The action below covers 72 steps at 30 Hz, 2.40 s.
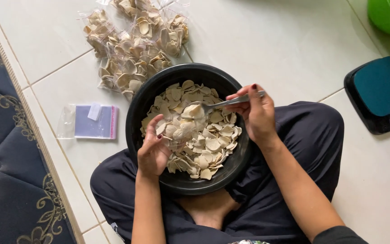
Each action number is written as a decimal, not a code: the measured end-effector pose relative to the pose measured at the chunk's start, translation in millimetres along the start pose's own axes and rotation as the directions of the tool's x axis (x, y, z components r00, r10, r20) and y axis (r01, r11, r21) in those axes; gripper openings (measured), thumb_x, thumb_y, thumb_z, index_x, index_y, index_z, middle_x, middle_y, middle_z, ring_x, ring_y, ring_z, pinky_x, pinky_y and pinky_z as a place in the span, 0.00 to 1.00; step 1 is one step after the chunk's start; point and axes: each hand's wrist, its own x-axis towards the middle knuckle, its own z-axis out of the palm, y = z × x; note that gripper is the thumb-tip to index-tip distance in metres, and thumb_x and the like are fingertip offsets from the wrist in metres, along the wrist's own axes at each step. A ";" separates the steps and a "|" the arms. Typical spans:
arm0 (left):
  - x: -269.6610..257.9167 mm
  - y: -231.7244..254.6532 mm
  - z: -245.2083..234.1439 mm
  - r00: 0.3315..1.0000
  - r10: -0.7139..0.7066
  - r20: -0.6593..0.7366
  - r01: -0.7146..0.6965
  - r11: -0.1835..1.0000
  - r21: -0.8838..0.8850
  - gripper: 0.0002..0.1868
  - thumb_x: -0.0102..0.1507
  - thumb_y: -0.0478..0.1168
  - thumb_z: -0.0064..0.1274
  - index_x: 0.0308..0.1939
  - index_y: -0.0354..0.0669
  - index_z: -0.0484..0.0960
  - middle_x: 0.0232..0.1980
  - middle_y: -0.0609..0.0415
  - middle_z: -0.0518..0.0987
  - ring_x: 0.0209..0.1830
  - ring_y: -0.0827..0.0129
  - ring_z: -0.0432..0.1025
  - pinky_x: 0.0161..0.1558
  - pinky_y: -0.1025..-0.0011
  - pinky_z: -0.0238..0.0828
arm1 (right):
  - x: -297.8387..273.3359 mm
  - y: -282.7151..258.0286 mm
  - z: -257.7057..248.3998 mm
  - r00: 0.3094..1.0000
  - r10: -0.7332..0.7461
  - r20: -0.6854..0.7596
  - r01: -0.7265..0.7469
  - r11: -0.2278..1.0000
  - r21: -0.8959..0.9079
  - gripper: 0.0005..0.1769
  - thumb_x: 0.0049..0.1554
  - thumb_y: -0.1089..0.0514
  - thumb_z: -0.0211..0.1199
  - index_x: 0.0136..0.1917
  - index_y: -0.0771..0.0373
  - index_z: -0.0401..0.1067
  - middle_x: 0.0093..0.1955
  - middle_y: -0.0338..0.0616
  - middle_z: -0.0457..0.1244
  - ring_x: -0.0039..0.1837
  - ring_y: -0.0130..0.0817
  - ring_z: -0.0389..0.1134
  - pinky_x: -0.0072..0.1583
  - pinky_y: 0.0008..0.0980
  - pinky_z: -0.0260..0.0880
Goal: A person is manually scooping dried food pieces into small plastic bags, weighing them on a scale, and preparing them for sealing.
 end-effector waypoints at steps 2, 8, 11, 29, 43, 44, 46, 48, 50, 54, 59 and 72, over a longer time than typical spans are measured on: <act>1.8 -3.8 -12.4 1.000 -0.018 0.021 0.018 1.000 0.021 0.35 0.62 0.35 0.47 0.74 0.45 0.58 0.58 0.31 0.77 0.51 0.51 0.78 0.50 0.53 0.79 | -14.7 3.2 19.0 0.995 0.020 0.094 -0.016 0.999 -0.042 0.24 0.67 0.43 0.50 0.50 0.68 0.70 0.48 0.66 0.71 0.49 0.53 0.76 0.53 0.49 0.80; 5.5 -11.9 -47.0 0.999 -0.033 0.013 0.033 0.999 0.022 0.32 0.64 0.37 0.44 0.73 0.43 0.57 0.61 0.32 0.76 0.58 0.45 0.75 0.57 0.49 0.74 | -33.8 -8.3 39.0 0.892 0.137 0.431 -0.124 0.991 -0.060 0.23 0.64 0.50 0.57 0.58 0.75 0.73 0.55 0.68 0.70 0.58 0.54 0.73 0.62 0.54 0.74; 3.7 -8.2 -38.6 0.999 -0.032 0.000 0.032 0.999 0.029 0.30 0.65 0.39 0.44 0.72 0.43 0.60 0.60 0.34 0.77 0.58 0.46 0.76 0.59 0.49 0.74 | -30.8 -8.4 29.1 0.860 0.133 0.493 -0.145 0.989 -0.014 0.22 0.65 0.54 0.57 0.62 0.77 0.71 0.59 0.68 0.68 0.62 0.55 0.72 0.65 0.55 0.71; 2.9 1.6 -59.7 0.997 -0.008 0.083 0.028 0.970 -0.242 0.35 0.65 0.52 0.45 0.74 0.42 0.66 0.57 0.28 0.79 0.44 0.49 0.81 0.43 0.63 0.81 | -8.4 -4.2 6.6 0.999 -0.001 -0.036 -0.008 0.970 -0.243 0.13 0.69 0.49 0.52 0.55 0.61 0.64 0.40 0.59 0.71 0.37 0.43 0.75 0.44 0.34 0.80; 2.8 -6.9 -52.1 0.972 0.084 0.219 -0.071 0.995 -0.066 0.36 0.60 0.34 0.52 0.72 0.47 0.58 0.65 0.32 0.73 0.61 0.40 0.73 0.55 0.40 0.75 | -32.1 2.1 33.9 0.791 -0.190 0.582 0.603 0.405 -0.688 0.23 0.50 0.50 0.75 0.58 0.53 0.75 0.60 0.45 0.63 0.67 0.48 0.65 0.67 0.44 0.66; 3.2 -8.7 -53.8 0.973 0.077 0.216 -0.071 0.997 -0.036 0.36 0.60 0.33 0.54 0.71 0.47 0.59 0.63 0.32 0.74 0.59 0.42 0.74 0.54 0.43 0.75 | -37.0 2.5 38.0 0.845 0.000 0.534 0.387 0.690 -0.612 0.34 0.48 0.56 0.77 0.66 0.56 0.68 0.57 0.45 0.65 0.63 0.43 0.68 0.66 0.43 0.69; 4.2 -12.5 -57.2 0.974 0.068 0.216 -0.068 0.998 -0.007 0.37 0.59 0.31 0.56 0.70 0.46 0.59 0.61 0.33 0.75 0.58 0.45 0.75 0.53 0.47 0.76 | -43.9 6.3 42.1 0.832 0.200 0.517 0.094 0.869 -0.487 0.47 0.46 0.61 0.80 0.75 0.59 0.61 0.54 0.46 0.66 0.58 0.37 0.70 0.65 0.41 0.72; 4.5 -15.2 -60.9 0.976 0.066 0.206 -0.081 0.995 0.062 0.38 0.56 0.27 0.60 0.68 0.45 0.61 0.58 0.28 0.76 0.57 0.42 0.75 0.53 0.48 0.76 | -48.5 13.4 43.7 0.807 0.295 0.511 -0.070 0.908 -0.414 0.44 0.50 0.66 0.75 0.76 0.61 0.60 0.51 0.48 0.67 0.55 0.37 0.73 0.61 0.38 0.76; 3.4 -13.1 -38.6 0.982 0.066 0.177 -0.086 0.991 0.106 0.39 0.55 0.26 0.61 0.68 0.45 0.63 0.60 0.28 0.75 0.58 0.45 0.76 0.53 0.51 0.76 | -50.9 18.3 43.3 0.846 0.280 0.453 -0.073 0.903 -0.423 0.35 0.52 0.66 0.73 0.71 0.62 0.65 0.48 0.46 0.66 0.54 0.35 0.72 0.60 0.37 0.76; -0.6 -10.8 -16.9 0.992 0.116 0.040 -0.123 0.959 0.254 0.40 0.50 0.26 0.67 0.64 0.48 0.69 0.63 0.38 0.77 0.62 0.56 0.73 0.54 0.61 0.75 | -46.2 5.5 49.3 0.905 0.096 0.414 0.132 0.863 -0.488 0.17 0.54 0.57 0.74 0.56 0.61 0.78 0.40 0.44 0.71 0.46 0.29 0.73 0.51 0.31 0.78; 3.4 -19.3 -29.8 0.990 0.142 0.020 -0.140 0.929 0.343 0.37 0.51 0.23 0.66 0.62 0.47 0.71 0.57 0.43 0.81 0.60 0.61 0.76 0.57 0.66 0.75 | -43.9 1.6 47.5 0.891 -0.183 0.415 0.396 0.763 -0.512 0.14 0.51 0.59 0.78 0.51 0.60 0.81 0.38 0.43 0.70 0.43 0.30 0.74 0.47 0.30 0.76; 3.4 -19.8 -30.3 0.985 0.171 -0.035 -0.134 0.870 0.475 0.38 0.50 0.22 0.67 0.62 0.45 0.72 0.58 0.45 0.81 0.65 0.63 0.74 0.56 0.73 0.71 | -37.3 15.7 32.4 0.881 -0.145 0.450 0.421 0.673 -0.608 0.17 0.54 0.56 0.74 0.57 0.58 0.79 0.51 0.43 0.72 0.53 0.39 0.75 0.53 0.34 0.75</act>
